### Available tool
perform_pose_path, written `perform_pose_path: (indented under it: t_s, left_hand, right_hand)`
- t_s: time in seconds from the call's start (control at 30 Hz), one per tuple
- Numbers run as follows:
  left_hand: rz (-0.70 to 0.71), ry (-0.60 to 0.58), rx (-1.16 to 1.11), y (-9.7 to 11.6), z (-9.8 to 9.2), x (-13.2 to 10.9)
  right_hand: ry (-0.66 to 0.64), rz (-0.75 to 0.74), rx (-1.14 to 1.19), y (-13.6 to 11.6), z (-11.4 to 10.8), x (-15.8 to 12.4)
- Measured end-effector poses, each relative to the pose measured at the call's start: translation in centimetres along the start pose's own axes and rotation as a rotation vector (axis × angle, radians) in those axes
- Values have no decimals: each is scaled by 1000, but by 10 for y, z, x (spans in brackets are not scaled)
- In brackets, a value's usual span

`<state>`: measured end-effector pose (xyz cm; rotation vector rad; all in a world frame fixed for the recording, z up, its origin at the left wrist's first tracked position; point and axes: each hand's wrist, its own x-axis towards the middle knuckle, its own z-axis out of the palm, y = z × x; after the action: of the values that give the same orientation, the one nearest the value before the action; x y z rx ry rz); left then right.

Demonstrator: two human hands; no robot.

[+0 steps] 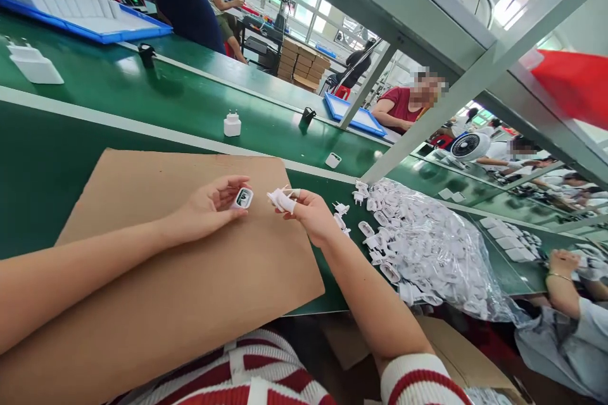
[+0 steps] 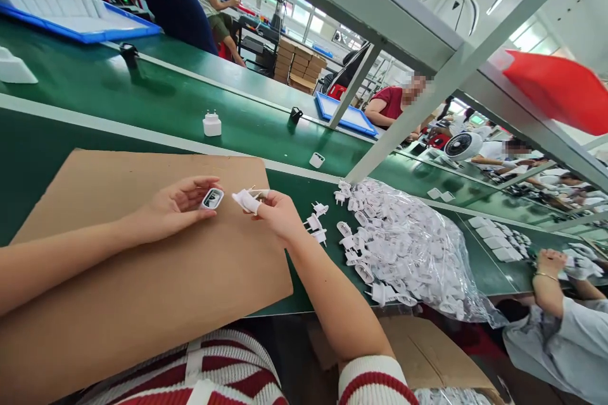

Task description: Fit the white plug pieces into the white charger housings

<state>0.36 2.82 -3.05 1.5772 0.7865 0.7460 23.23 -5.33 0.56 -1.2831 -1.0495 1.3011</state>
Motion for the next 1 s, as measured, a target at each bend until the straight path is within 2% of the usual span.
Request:
perform_pose_path:
  t_s: [0.07, 0.17, 0.3, 0.37, 0.47, 0.67, 0.73, 0.83, 0.9, 1.0]
  left_hand:
    - [0, -61, -31, -4, 2, 0]
    - [31, -114, -13, -11, -7, -2]
    - [22, -18, 280, -16, -15, -6]
    - [9, -38, 350, -15, -13, -8]
    - [28, -146, 290, -12, -9, -7]
    - [-10, -154, 194, -8, -7, -7]
    - [-9, -162, 181, -7, -7, -8]
    - [-7, -143, 202, -7, -6, -8]
    - [-4, -137, 215, -8, -6, -8]
    - [10, -139, 230, -9, -6, -6]
  right_hand:
    - [-18, 13, -1, -6, 7, 4]
    - [-31, 7, -21, -4, 17, 15]
    - [-34, -28, -3, 9, 27, 28]
    - [-33, -59, 17, 15, 29, 30]
    - [-15, -100, 6, 19, 27, 28]
    - [-28, -183, -26, 18, 22, 22]
    - [-26, -287, -117, 17, 23, 20]
    - [64, -500, -393, 14, 24, 15]
    - [99, -578, -566, 12, 24, 10]
    - [5, -602, -760, 11, 27, 6]
